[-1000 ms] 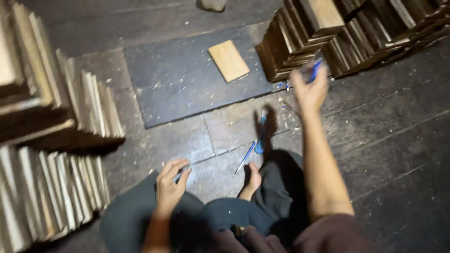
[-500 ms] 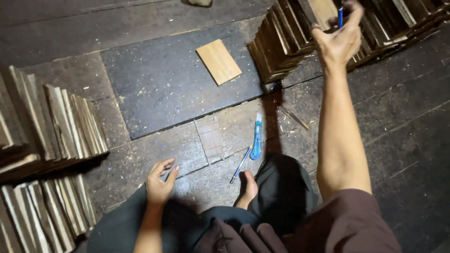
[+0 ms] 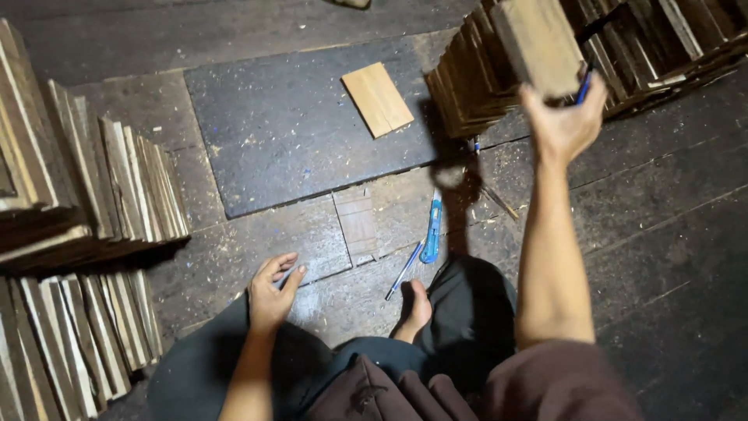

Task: The person sits on the floor and repeatedly marks small rectangular wooden pieces with a blue pen. They pick up a piece, draw lines on it, and place it back down, repeating this process for several pieces.

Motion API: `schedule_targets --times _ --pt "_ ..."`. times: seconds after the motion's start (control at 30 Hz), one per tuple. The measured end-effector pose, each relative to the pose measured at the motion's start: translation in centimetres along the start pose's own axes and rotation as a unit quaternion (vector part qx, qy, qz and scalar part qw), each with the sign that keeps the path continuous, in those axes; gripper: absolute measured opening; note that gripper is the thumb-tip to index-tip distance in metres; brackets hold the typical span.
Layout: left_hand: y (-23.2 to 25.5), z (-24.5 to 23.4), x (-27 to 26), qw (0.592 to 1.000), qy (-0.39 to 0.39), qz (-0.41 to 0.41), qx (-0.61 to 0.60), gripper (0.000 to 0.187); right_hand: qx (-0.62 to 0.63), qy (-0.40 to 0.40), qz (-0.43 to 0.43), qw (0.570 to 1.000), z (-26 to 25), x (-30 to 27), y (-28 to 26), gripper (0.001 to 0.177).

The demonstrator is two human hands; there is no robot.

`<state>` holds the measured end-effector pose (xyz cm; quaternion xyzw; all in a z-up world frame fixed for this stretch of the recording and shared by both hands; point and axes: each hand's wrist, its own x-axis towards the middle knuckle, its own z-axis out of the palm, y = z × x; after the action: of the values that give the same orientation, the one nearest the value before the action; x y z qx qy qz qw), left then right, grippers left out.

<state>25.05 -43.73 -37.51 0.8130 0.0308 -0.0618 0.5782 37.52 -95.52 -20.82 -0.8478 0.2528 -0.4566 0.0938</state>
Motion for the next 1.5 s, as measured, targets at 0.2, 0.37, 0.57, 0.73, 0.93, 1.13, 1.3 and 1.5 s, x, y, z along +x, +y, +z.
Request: schedule_targets --times 0.2,0.37,0.57,0.73,0.93,1.13,1.3,1.5 --pt "-0.9 1.9 1.1 0.975 -0.123 0.024 -0.182 0.044 0.261 -0.078 -0.026 0.962 -7.7 -16.4 -9.4 0.081" --pt "-0.2 2.5 0.8 0.898 -0.219 -0.020 -0.381 0.090 0.337 -0.243 0.003 0.910 -11.1 -29.0 -14.7 0.091" --pt "-0.7 0.7 1.6 0.904 -0.128 0.005 -0.408 0.074 0.341 -0.364 0.058 0.865 -10.9 -35.8 -16.1 0.108" --pt "1.3 -0.2 1.3 0.901 -0.131 -0.017 -0.412 0.057 0.371 -0.393 0.102 0.835 -10.1 -33.7 -16.2 0.089" --pt "2.5 0.0 0.7 0.922 -0.185 -0.037 -0.338 0.060 0.311 -0.297 0.071 0.900 -6.7 -31.2 -13.7 0.024" --pt "3.3 0.1 0.8 0.924 -0.236 -0.060 -0.294 0.063 0.132 -0.382 -0.259 0.878 -6.9 -33.2 -15.1 0.021" --pt "4.7 -0.9 0.4 0.917 -0.273 -0.069 -0.282 0.064 -0.004 -0.316 -0.218 0.923 -5.6 -28.5 -12.3 0.031" --pt "5.0 -1.1 1.1 0.909 -0.257 -0.060 -0.323 0.067 0.380 -0.509 0.235 0.736 -6.0 -30.5 -13.7 0.042"
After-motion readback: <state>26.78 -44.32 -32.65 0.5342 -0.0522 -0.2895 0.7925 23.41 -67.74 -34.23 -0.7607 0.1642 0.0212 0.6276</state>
